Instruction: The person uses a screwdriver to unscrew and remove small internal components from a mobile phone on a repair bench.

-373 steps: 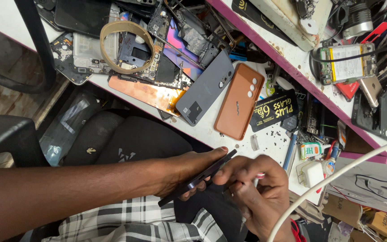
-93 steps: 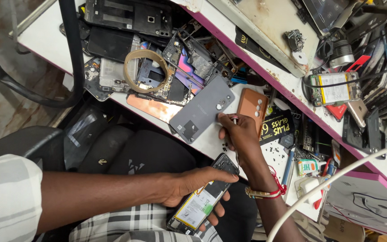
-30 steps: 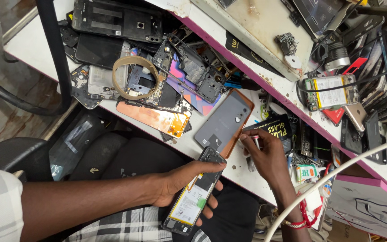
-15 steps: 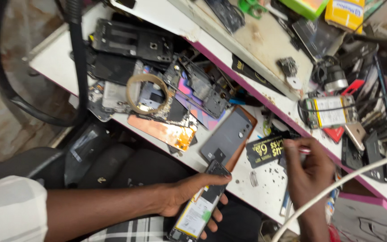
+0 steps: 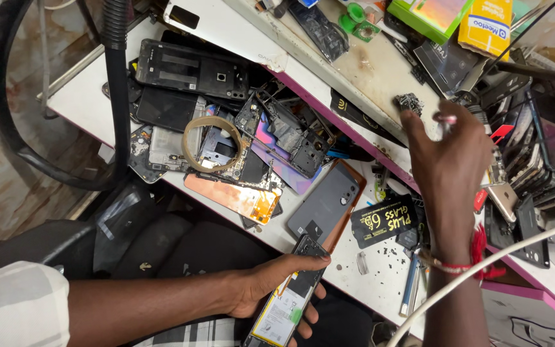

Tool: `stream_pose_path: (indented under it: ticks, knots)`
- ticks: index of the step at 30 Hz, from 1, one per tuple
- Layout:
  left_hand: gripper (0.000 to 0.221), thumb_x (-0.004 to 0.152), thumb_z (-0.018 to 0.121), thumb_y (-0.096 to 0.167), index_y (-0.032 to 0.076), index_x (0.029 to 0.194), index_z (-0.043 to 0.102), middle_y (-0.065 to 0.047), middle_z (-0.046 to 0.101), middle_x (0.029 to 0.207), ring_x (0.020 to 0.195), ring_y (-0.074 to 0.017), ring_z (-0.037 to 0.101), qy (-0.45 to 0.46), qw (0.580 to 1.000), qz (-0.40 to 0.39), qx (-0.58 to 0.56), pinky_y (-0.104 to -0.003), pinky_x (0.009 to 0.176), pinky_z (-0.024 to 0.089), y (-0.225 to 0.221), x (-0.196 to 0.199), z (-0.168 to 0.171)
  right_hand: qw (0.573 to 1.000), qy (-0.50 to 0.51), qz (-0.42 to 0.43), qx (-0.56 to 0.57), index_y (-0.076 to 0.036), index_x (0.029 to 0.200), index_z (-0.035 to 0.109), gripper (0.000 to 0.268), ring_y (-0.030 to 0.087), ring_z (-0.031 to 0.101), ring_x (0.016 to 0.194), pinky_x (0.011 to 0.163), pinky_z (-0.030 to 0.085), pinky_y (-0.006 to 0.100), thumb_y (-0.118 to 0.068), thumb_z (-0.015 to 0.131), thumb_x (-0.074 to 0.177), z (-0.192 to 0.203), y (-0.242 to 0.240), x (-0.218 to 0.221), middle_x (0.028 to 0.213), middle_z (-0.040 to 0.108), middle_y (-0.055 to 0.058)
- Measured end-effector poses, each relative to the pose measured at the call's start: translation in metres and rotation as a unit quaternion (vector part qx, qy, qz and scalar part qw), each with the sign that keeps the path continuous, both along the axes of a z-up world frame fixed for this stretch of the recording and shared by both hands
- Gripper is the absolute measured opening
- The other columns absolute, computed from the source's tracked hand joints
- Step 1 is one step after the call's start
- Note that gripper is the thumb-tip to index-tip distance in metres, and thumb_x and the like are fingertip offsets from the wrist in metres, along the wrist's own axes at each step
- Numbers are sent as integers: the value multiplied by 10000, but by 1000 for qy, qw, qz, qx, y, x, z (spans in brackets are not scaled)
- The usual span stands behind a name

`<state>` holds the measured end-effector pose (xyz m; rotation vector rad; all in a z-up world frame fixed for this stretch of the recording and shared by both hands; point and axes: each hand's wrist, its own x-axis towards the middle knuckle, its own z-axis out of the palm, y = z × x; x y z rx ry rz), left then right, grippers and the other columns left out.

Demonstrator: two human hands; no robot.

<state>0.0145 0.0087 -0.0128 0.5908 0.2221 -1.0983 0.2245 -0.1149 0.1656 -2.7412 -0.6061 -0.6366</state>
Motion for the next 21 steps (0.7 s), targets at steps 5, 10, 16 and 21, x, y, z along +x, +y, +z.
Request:
stream_pose_path:
  ticks: [5,10,16,21]
  knots:
    - [777,892,610,764,52,1201,577,-156,687,900,777,-287,733,-10,1000,9,-4,-502,691,616,-2,-1,-1,998,33,25,54,30,1258,711,409,288,722,843,779,545,434,-213,803,942,-3,7,3,1101,766,217]
    - [771,903,612,757,50,1209,583,-157,699,909,781,-281,741,-11,1000,8,4,-464,694,613,-1,0,0,999,35,3,30,-6,1236,731,400,324,718,900,824,538,457,-222,822,912,-2,6,10,1118,769,204]
    - [765,918,598,749,45,1217,580,-154,702,914,790,-278,747,-24,1000,7,0,-435,687,610,-1,-1,1,997,66,43,-16,10,1347,639,552,396,710,921,852,527,488,-207,842,881,1,13,14,1156,707,275]
    - [757,914,585,750,54,1212,575,-149,695,899,775,-271,745,-13,1000,4,0,-459,686,617,-1,0,1,995,92,13,36,-8,1287,593,526,377,711,834,764,535,469,-144,846,846,1,18,9,1194,719,200]
